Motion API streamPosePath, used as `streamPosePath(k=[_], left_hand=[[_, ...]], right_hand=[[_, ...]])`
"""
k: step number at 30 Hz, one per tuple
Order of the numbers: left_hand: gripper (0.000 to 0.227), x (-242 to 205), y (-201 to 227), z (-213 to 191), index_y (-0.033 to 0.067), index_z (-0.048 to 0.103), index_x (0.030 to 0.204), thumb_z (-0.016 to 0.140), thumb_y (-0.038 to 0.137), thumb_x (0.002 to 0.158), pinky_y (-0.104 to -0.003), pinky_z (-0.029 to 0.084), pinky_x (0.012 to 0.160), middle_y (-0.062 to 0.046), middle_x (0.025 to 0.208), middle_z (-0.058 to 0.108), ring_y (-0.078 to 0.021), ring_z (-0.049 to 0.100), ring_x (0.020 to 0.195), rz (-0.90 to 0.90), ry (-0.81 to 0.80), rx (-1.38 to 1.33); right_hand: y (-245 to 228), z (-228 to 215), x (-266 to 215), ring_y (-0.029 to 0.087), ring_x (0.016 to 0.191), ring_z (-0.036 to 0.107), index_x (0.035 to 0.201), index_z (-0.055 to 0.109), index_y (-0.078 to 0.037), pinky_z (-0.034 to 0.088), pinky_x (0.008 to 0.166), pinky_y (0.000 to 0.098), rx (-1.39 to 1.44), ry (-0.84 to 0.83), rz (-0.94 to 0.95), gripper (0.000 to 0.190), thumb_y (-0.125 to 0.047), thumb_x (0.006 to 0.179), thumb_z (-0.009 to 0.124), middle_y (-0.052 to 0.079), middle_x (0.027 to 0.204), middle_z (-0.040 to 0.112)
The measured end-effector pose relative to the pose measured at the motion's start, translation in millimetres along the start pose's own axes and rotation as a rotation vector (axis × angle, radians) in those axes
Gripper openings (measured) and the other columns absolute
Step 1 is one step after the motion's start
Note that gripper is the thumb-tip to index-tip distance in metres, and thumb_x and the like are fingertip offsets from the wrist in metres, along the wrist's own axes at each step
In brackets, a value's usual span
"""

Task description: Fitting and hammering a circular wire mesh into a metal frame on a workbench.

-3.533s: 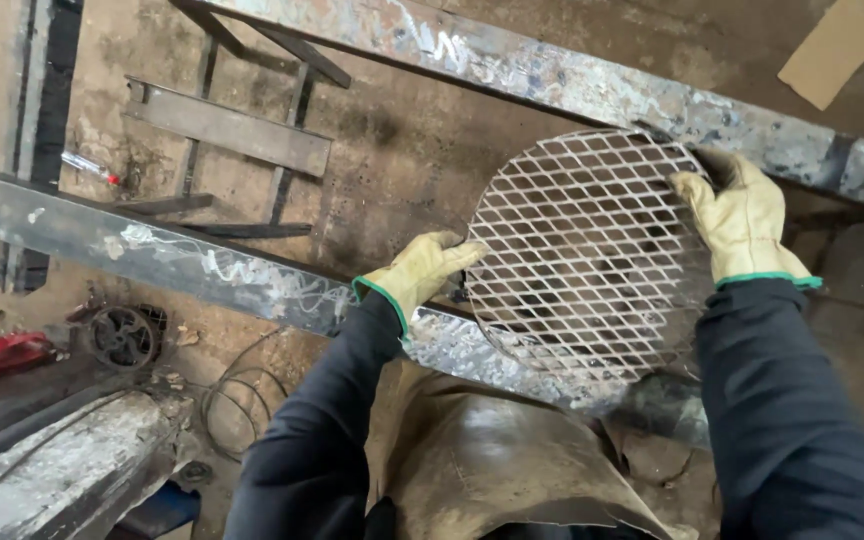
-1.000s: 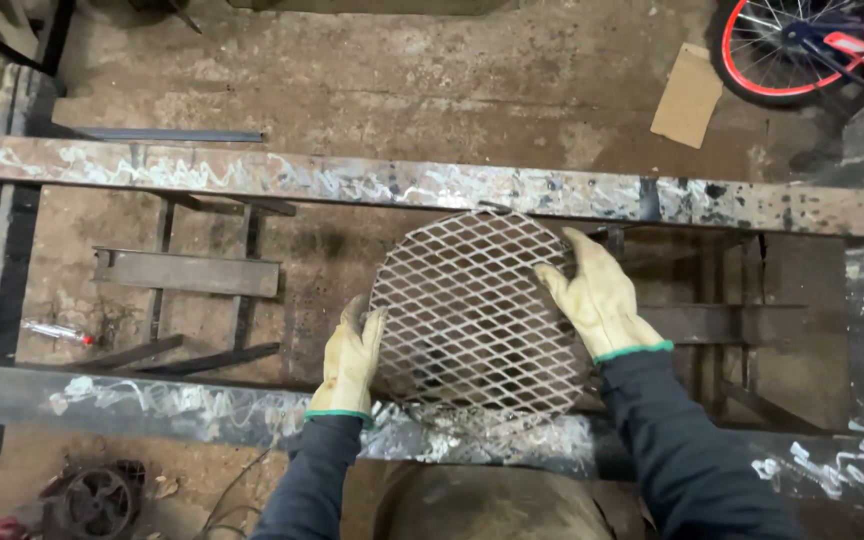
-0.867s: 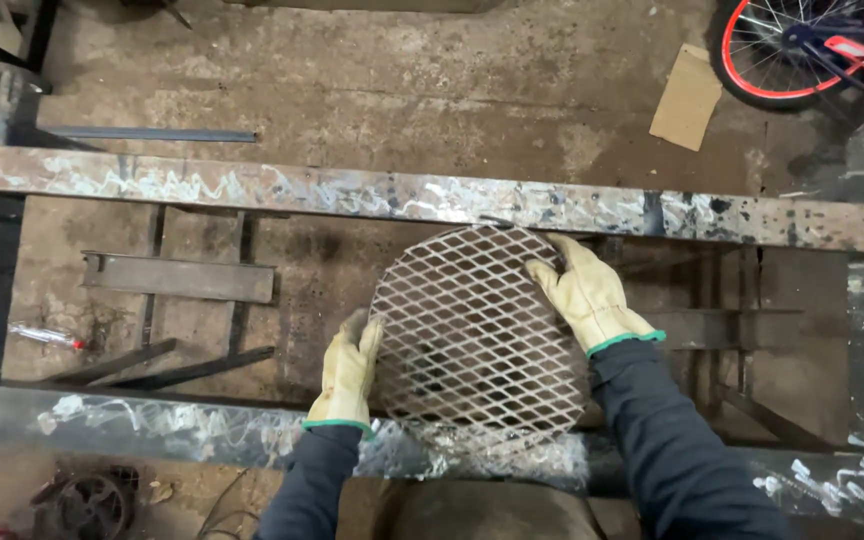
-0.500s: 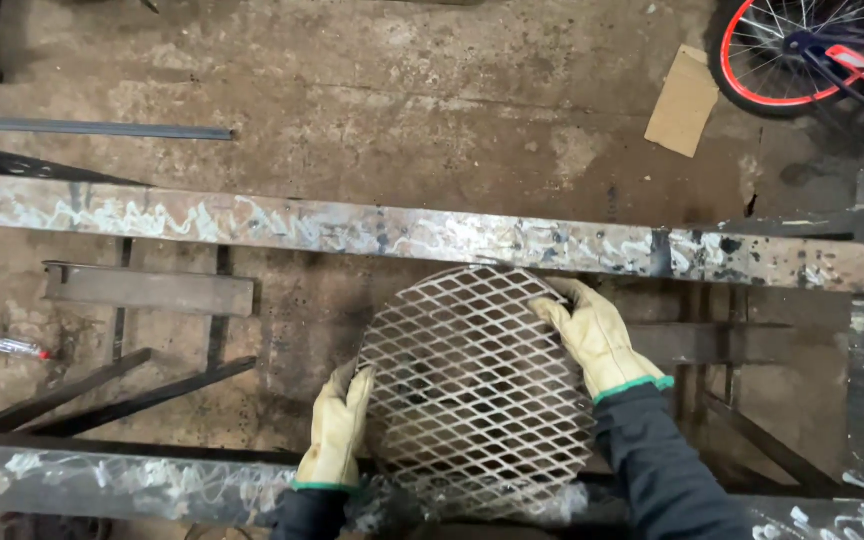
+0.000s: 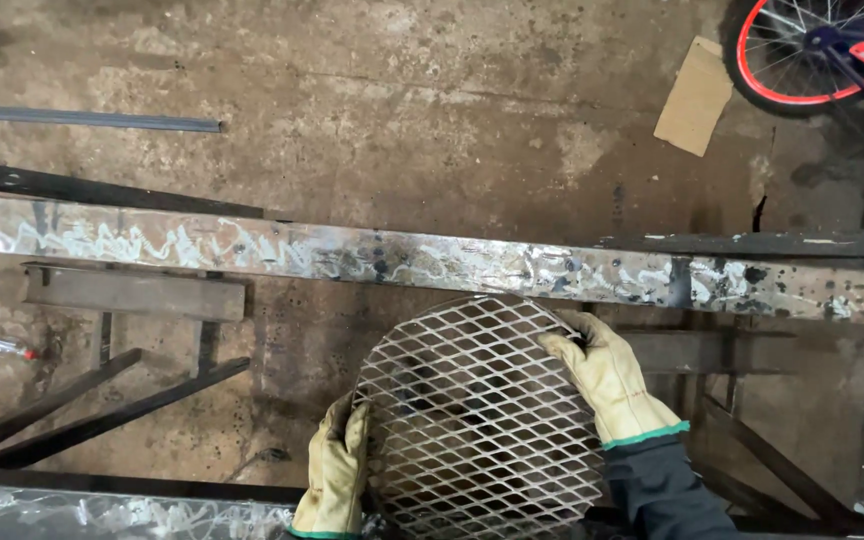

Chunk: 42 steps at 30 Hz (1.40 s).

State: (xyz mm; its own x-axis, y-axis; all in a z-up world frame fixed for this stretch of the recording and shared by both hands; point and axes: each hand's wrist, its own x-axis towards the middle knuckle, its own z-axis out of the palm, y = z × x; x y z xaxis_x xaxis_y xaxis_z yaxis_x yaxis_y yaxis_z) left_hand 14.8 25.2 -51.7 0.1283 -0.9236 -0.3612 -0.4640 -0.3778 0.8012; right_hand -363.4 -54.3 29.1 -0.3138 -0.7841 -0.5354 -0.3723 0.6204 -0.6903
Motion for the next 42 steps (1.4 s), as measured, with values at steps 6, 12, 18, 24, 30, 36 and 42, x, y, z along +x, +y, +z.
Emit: streamPosePath(k=[6, 12, 18, 24, 30, 36, 42], left_hand=[[0.035, -0.8, -1.3, -1.5, 0.0087, 0.068, 0.127, 0.062, 0.027, 0.097, -0.033, 0.055, 0.090, -0.012, 0.117, 0.076, -0.0253, 0.072, 0.108, -0.065, -0.013, 0.109], [0.036, -4.7, -22.2, 2.3, 0.0088, 0.066, 0.129, 0.061, 0.028, 0.098, -0.030, 0.055, 0.086, -0.010, 0.114, 0.076, -0.0219, 0.072, 0.102, -0.100, -0.026, 0.064], [0.037, -6.4, -11.0, 3.3, 0.0098, 0.064, 0.132, 0.060, 0.023, 0.098, -0.027, 0.052, 0.076, -0.006, 0.109, 0.074, -0.0148, 0.067, 0.093, -0.263, -0.062, -0.210], [0.036, -4.4, 0.4, -0.1, 0.0097, 0.066, 0.131, 0.064, 0.023, 0.098, -0.030, 0.052, 0.075, -0.011, 0.105, 0.074, -0.0186, 0.067, 0.090, -0.329, -0.047, -0.095], [0.035, -6.0, -23.0, 6.7, 0.0052, 0.065, 0.130, 0.063, 0.022, 0.098, -0.029, 0.053, 0.085, -0.010, 0.112, 0.075, -0.0190, 0.070, 0.100, -0.032, -0.010, -0.127], [0.040, -6.1, -66.8, 13.8, 0.0013, 0.062, 0.135, 0.062, 0.012, 0.096, -0.030, 0.051, 0.085, -0.013, 0.117, 0.070, -0.0213, 0.065, 0.102, -0.328, -0.057, -0.521], [0.042, -0.7, -68.6, 6.5, -0.0019, 0.058, 0.135, 0.048, 0.011, 0.096, -0.033, 0.050, 0.099, -0.016, 0.129, 0.068, -0.0252, 0.065, 0.119, -0.390, -0.145, -0.928]], right_hand=[[-3.0, -3.0, 1.1, 0.012, 0.089, 0.077, 0.131, 0.062, 0.002, 0.057, 0.077, 0.0220, -0.071, 0.005, -0.016, 0.048, -0.021, 0.090, 0.072, 0.007, 0.096, 0.083], [-13.1, -4.0, -0.6, 0.015, 0.094, 0.077, 0.130, 0.064, -0.002, 0.058, 0.080, 0.0247, -0.148, 0.007, 0.018, 0.054, -0.029, 0.086, 0.078, 0.008, 0.102, 0.082], [-7.0, -4.5, -0.3, 0.014, 0.095, 0.077, 0.130, 0.064, -0.002, 0.058, 0.080, 0.0236, -0.180, 0.000, 0.021, 0.051, -0.027, 0.087, 0.077, 0.008, 0.102, 0.082], [4.9, -2.8, 1.7, 0.012, 0.096, 0.078, 0.132, 0.061, 0.000, 0.058, 0.081, 0.0217, -0.080, -0.014, -0.014, 0.049, -0.024, 0.090, 0.072, 0.007, 0.102, 0.083], [-6.3, -4.1, 0.2, 0.013, 0.097, 0.077, 0.131, 0.062, 0.001, 0.058, 0.081, 0.0219, -0.115, -0.017, 0.000, 0.049, -0.023, 0.089, 0.075, 0.008, 0.103, 0.081], [12.0, -1.6, 3.9, 0.014, 0.095, 0.078, 0.133, 0.058, 0.002, 0.059, 0.079, 0.0216, 0.002, -0.016, -0.044, 0.048, -0.022, 0.092, 0.068, 0.009, 0.102, 0.082], [-5.0, -0.5, 0.3, 0.015, 0.090, 0.076, 0.130, 0.063, 0.003, 0.057, 0.076, 0.0219, -0.161, 0.013, 0.067, 0.051, -0.021, 0.088, 0.079, 0.011, 0.096, 0.081]])
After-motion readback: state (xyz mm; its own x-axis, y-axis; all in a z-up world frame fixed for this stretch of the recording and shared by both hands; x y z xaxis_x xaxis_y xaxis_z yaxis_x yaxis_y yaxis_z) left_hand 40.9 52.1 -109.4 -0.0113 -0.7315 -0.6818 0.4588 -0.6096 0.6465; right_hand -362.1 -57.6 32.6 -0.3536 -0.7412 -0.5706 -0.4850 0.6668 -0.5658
